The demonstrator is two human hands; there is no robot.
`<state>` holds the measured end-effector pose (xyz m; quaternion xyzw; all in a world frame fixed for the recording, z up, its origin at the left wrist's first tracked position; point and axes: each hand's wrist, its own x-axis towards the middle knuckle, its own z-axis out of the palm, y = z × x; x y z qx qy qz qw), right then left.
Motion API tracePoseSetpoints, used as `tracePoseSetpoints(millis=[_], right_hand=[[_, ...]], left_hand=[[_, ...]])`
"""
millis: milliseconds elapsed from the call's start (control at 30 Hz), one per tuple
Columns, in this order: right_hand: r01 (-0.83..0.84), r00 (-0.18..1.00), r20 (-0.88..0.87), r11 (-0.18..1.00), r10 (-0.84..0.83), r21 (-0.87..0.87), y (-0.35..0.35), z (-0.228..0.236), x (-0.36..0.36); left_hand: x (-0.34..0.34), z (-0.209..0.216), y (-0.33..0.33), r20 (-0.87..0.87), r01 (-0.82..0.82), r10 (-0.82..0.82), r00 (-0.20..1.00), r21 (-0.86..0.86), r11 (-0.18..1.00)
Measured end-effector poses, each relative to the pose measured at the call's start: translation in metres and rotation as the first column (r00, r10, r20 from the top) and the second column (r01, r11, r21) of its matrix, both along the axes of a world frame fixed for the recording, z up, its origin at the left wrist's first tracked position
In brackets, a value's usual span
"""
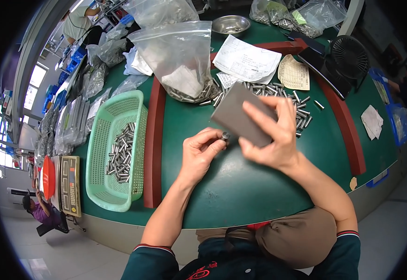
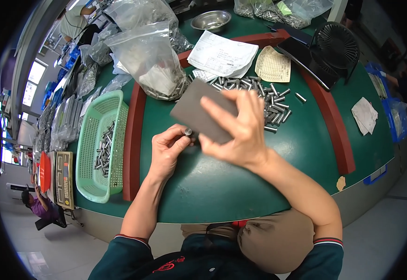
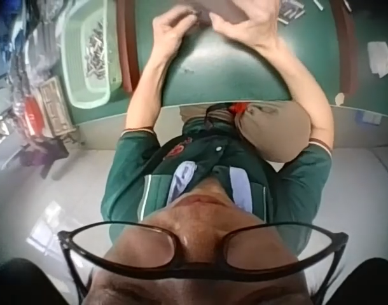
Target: The recorder is polishing or deburring small cylindrical metal components using a hand-held sanding block at a factory workbench.
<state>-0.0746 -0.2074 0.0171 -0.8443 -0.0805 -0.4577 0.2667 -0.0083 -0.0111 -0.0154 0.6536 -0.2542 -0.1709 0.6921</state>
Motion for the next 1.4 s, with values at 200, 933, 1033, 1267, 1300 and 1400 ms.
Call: tracePoseSetpoints(millis=[200,933,1033,1267,1300,1400], right_hand=[[0.069,0.998,0.003,0.997,-0.069,-0.029,-0.008,-0.004,0.004],[-0.322,0.944,0.051,0.944,0.326,-0.078,0.017,0.004,-0.009],[-0.052,0.995,0.081,0.998,0.056,-0.040,-0.012,-0.008,0.007],[-0.054,0.997,0.047,0.996,0.057,-0.069,-0.009,0.000,0.002],[-0.007,0.997,0.073,0.998,0.011,-0.057,-0.015,-0.001,0.007],[-0.279,0.956,0.080,0.958,0.283,-0.065,0.008,0.007,-0.014]], left_hand=[[-0.002,0.011,-0.005,0.052,0.062,-0.065,0.997,0.051,0.997],[-0.008,-0.008,0.009,-0.211,0.112,-0.096,0.973,0.069,0.991],[0.002,0.012,-0.001,-0.149,0.260,-0.260,0.954,-0.020,0.965],[0.004,0.011,-0.001,-0.055,0.348,-0.347,0.936,0.005,0.938],[0.003,0.015,-0.001,-0.059,0.345,-0.345,0.937,-0.008,0.939],[-0.013,0.004,0.003,-0.309,0.115,-0.093,0.946,0.052,0.992]])
